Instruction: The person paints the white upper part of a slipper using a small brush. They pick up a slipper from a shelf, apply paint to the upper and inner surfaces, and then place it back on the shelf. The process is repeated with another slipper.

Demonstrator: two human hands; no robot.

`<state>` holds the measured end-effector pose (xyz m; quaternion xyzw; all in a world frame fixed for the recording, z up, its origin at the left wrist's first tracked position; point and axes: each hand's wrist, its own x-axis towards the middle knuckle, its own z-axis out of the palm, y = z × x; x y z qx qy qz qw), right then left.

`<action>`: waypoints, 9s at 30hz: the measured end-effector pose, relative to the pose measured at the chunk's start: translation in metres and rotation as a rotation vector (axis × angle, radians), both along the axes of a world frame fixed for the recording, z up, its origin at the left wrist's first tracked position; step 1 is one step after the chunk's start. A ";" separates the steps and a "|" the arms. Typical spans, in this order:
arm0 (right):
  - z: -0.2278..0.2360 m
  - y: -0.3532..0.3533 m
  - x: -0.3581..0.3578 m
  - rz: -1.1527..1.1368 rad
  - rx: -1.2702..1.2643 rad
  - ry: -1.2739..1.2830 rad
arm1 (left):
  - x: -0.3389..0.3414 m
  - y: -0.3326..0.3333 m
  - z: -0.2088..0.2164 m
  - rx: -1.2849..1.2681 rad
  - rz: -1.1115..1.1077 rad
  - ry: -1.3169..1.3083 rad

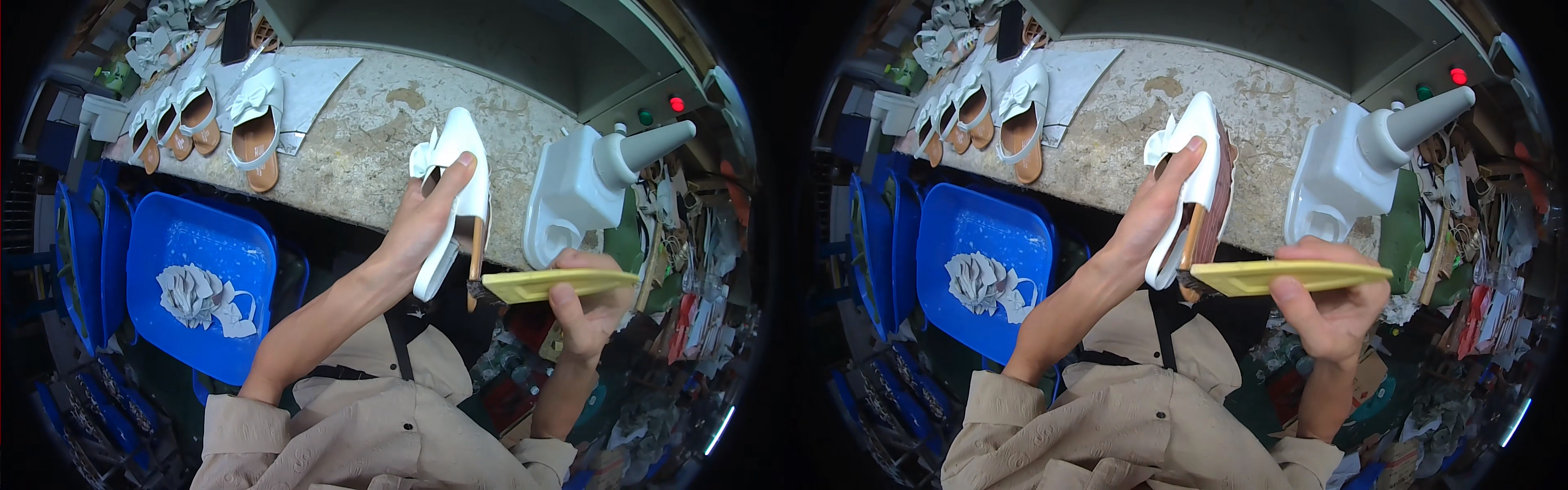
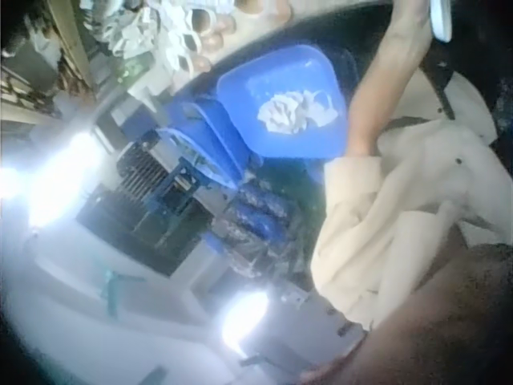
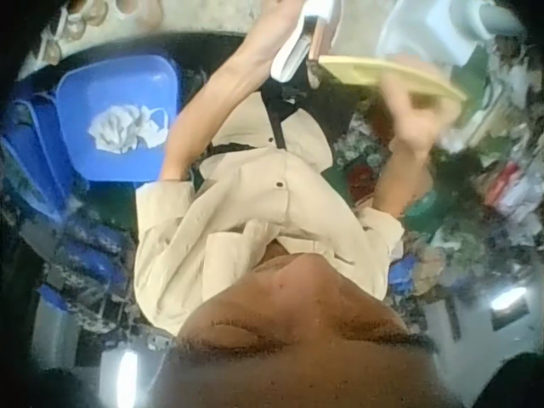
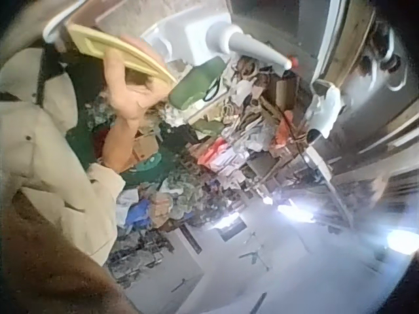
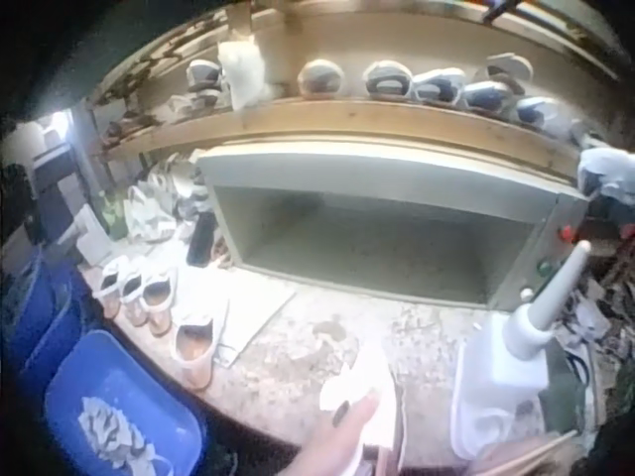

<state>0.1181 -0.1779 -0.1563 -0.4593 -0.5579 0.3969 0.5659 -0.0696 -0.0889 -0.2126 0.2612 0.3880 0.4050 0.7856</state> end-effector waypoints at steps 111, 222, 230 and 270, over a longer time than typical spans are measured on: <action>0.000 0.011 -0.017 -0.293 0.120 0.051 | -0.041 -0.035 0.007 0.185 -0.188 -0.216; -0.021 -0.182 0.195 -1.071 -0.351 0.159 | 0.464 0.323 0.332 1.574 0.254 1.184; -0.023 -0.176 0.191 -1.079 -0.284 0.160 | 0.455 0.314 0.351 1.628 0.435 1.048; -0.031 -0.182 0.182 -0.966 -0.319 0.172 | 0.306 0.107 0.305 2.472 -0.289 0.925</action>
